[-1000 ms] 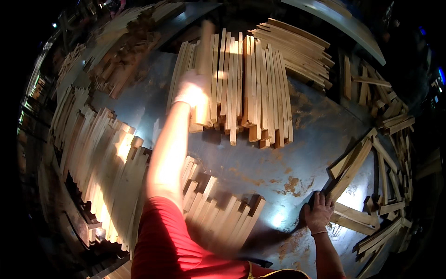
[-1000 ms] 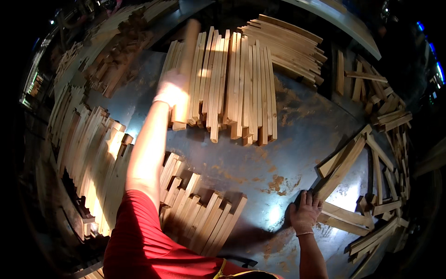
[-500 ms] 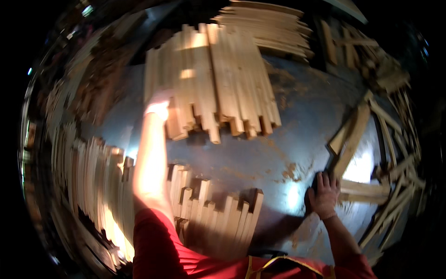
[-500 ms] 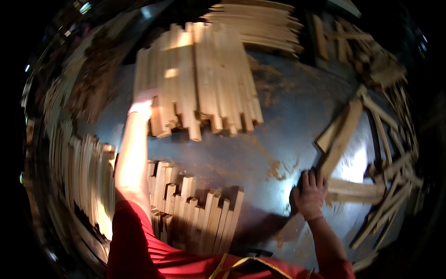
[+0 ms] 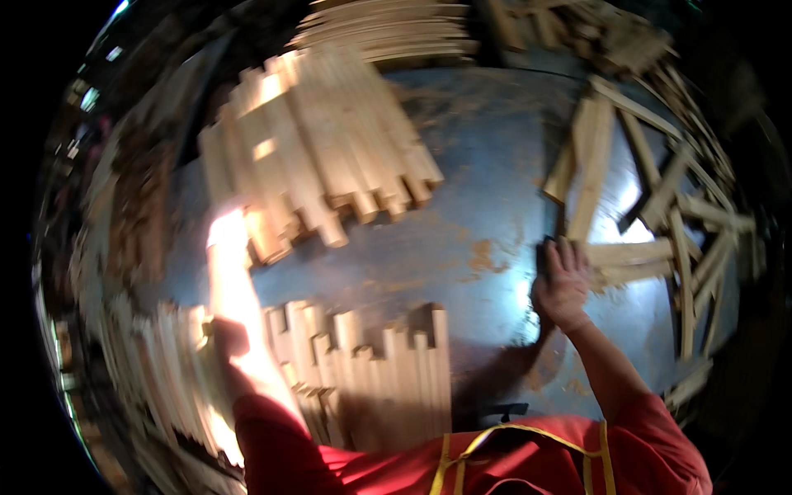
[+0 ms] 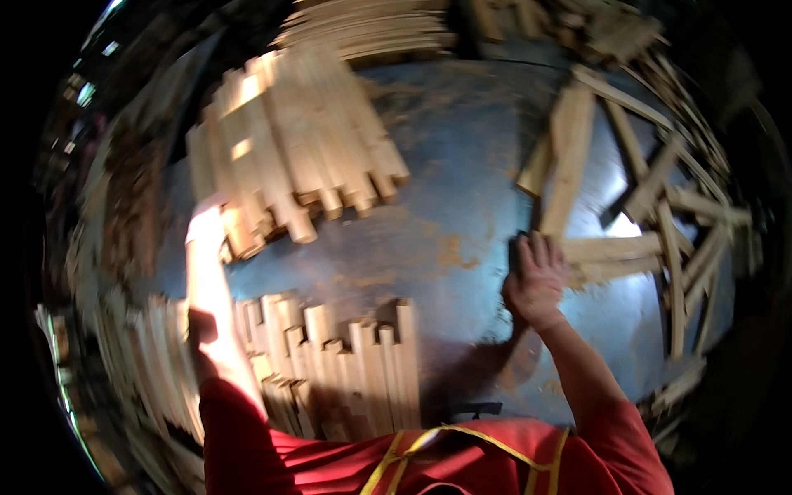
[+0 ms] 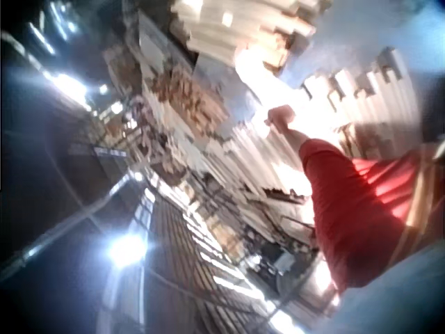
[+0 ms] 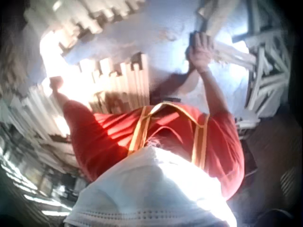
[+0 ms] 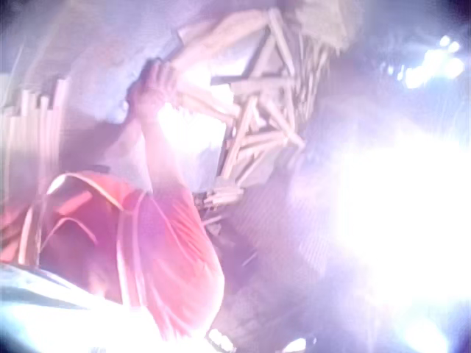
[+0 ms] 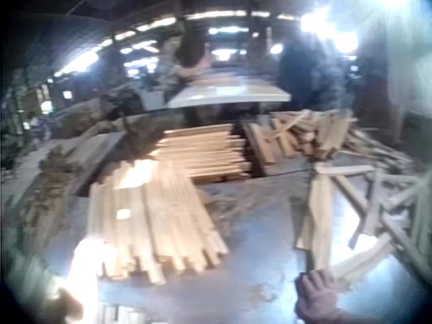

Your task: The person picks up wooden planks from a scattered pile on the floor and arranges them into a neat stack. They handle the planks by hand, repeatedly lifting and placing them to build a growing pile of organized lumber.

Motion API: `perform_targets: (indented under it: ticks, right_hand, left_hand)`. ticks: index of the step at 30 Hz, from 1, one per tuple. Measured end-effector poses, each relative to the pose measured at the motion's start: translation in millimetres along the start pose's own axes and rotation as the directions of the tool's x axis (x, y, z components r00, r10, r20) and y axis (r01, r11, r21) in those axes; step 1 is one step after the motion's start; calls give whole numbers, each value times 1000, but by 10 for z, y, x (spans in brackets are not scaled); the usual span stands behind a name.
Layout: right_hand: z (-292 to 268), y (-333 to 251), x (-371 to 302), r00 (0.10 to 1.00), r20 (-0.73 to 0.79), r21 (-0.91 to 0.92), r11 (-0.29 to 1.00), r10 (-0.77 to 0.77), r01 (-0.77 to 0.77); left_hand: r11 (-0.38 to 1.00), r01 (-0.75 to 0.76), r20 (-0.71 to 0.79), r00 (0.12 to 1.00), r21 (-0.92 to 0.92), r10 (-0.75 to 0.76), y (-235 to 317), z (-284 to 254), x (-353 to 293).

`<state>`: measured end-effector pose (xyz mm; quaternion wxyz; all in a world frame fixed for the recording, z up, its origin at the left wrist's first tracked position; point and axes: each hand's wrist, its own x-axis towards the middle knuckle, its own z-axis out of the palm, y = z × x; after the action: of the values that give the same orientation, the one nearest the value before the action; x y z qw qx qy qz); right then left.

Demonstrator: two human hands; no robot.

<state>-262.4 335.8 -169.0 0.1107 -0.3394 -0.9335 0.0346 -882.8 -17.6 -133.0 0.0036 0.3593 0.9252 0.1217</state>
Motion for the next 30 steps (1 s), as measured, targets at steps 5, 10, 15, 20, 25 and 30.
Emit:
perform_targets:
  ticks: [5,10,15,20,25,30]
  right_hand:
    - [28,42,-9,991,103,-106,990,-83,94]
    - [92,64,30,986,72,-65,986,-148,153]
    - [16,71,32,990,122,-100,991,-73,85]
    - [6,105,42,986,90,-70,987,-141,147]
    - [-29,82,42,983,85,-54,984,-163,168]
    - [-39,170,4,980,97,-17,984,-174,177]
  left_hand:
    - [753,483,46,853,-447,-520,461,-184,126]
    - [831,388,193,921,-399,-338,384,-310,149]
    - [954,260,39,962,147,-269,2545,-274,457]
    - [868,99,158,967,487,-199,3241,36,383]
    - [878,404,17,906,256,-423,3007,186,325]
    - [916,325,186,910,236,-371,3018,-13,305]
